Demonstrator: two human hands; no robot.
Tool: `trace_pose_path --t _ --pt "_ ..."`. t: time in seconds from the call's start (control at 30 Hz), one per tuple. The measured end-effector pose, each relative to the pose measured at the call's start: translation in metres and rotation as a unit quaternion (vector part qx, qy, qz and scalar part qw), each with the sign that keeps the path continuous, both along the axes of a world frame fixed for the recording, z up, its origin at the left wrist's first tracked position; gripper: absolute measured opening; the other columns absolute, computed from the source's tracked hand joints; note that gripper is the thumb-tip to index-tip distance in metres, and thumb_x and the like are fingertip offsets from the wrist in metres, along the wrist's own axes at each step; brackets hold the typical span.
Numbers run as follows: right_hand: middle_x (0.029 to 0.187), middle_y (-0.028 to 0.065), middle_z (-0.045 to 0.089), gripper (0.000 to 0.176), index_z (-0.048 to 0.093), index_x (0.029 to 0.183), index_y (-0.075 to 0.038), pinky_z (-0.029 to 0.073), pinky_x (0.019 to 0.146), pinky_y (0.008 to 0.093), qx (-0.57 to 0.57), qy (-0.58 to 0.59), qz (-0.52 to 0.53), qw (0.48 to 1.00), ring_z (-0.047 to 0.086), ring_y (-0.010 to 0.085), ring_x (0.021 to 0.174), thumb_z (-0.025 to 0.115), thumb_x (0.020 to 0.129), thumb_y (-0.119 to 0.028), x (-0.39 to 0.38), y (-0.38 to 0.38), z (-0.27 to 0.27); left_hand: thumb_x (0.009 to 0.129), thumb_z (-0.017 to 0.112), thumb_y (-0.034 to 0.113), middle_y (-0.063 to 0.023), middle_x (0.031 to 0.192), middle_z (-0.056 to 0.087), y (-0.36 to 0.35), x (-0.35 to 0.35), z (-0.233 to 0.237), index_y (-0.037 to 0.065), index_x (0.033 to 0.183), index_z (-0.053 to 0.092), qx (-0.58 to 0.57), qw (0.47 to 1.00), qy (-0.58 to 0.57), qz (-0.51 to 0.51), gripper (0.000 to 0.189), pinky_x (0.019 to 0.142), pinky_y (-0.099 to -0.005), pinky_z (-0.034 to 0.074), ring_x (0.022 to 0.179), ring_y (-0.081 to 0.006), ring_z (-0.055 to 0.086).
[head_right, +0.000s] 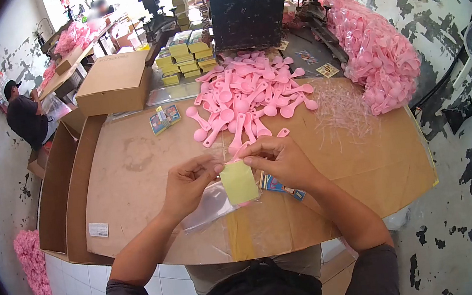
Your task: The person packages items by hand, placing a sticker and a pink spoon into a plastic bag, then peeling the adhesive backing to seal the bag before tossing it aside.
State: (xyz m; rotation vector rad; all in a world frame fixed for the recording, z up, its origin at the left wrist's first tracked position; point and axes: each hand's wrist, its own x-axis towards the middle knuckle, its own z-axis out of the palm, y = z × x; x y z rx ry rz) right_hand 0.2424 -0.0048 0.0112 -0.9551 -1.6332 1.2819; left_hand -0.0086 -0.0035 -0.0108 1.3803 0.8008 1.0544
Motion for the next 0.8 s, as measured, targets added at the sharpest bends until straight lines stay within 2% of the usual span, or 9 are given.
trace_pose_path --t 0.07,0.17,0.37,0.47,0.57,0.67,0.8 --pt "0.111 0.0076 0.072 0.016 0.071 0.113 0.003 0.057 0.084 0.0285 -0.033 0.034 0.013 0.999 0.068 0.0109 0.092 0.065 0.099 -0.002 0.003 0.001 -0.002 0.099 0.069 0.006 -0.0073 0.102 0.077 0.001 -0.003 0.002 -0.001 0.119 0.073 0.013 1.000 0.017 0.005 0.022 0.079 -0.0267 0.058 0.090 -0.0101 0.070" --pt "0.110 0.0066 0.072 0.017 0.071 0.113 0.003 0.056 0.082 0.0279 -0.029 0.028 0.061 0.997 0.068 0.0110 0.091 0.064 0.098 0.001 0.008 0.004 -0.001 0.097 0.069 0.002 -0.0074 0.104 0.077 0.005 -0.006 -0.004 -0.001 0.117 0.075 0.111 0.993 0.048 0.001 0.021 0.082 -0.0270 0.058 0.092 -0.0109 0.070" --pt "0.107 0.0057 0.071 0.019 0.072 0.112 0.003 0.055 0.078 0.0257 0.056 0.003 0.060 0.997 0.068 0.0091 0.088 0.062 0.096 0.004 0.015 0.007 -0.010 0.095 0.066 -0.005 -0.0079 0.104 0.076 0.011 -0.013 -0.001 0.000 0.116 0.076 0.137 0.987 0.075 -0.036 0.024 0.084 -0.0275 0.058 0.093 -0.0114 0.070" --pt "0.108 0.0060 0.071 0.016 0.072 0.111 0.002 0.055 0.079 0.0257 0.037 -0.028 0.062 0.997 0.067 0.0091 0.092 0.064 0.097 0.000 0.019 0.008 -0.008 0.094 0.068 -0.002 -0.0088 0.103 0.076 0.012 -0.012 -0.005 0.000 0.116 0.076 0.142 0.986 0.079 -0.031 0.024 0.084 -0.0288 0.059 0.093 -0.0119 0.070" --pt "0.108 0.0063 0.070 0.016 0.073 0.111 0.002 0.055 0.080 0.0263 -0.011 0.001 0.068 0.998 0.067 0.0101 0.097 0.068 0.098 -0.005 0.014 0.000 0.004 0.095 0.071 0.005 -0.0097 0.101 0.076 0.011 -0.012 -0.006 -0.002 0.115 0.076 0.097 0.994 0.030 -0.042 0.022 0.082 -0.0289 0.059 0.090 -0.0120 0.070" --pt "0.108 0.0069 0.070 0.016 0.073 0.111 0.002 0.055 0.080 0.0269 0.033 0.002 0.065 0.997 0.067 0.0110 0.097 0.070 0.097 -0.006 0.012 0.004 -0.009 0.097 0.071 0.009 -0.0094 0.100 0.076 0.009 -0.009 -0.004 -0.003 0.116 0.075 0.035 0.999 0.020 -0.031 0.022 0.080 -0.0280 0.059 0.087 -0.0112 0.070" --pt "0.108 0.0071 0.070 0.018 0.072 0.112 0.003 0.056 0.082 0.0279 0.025 0.016 0.066 0.997 0.067 0.0115 0.096 0.071 0.096 -0.005 0.011 0.004 -0.012 0.100 0.069 0.012 -0.0073 0.100 0.076 0.006 -0.005 -0.002 -0.002 0.118 0.074 0.001 0.998 0.050 -0.022 0.023 0.077 -0.0260 0.058 0.084 -0.0088 0.069"
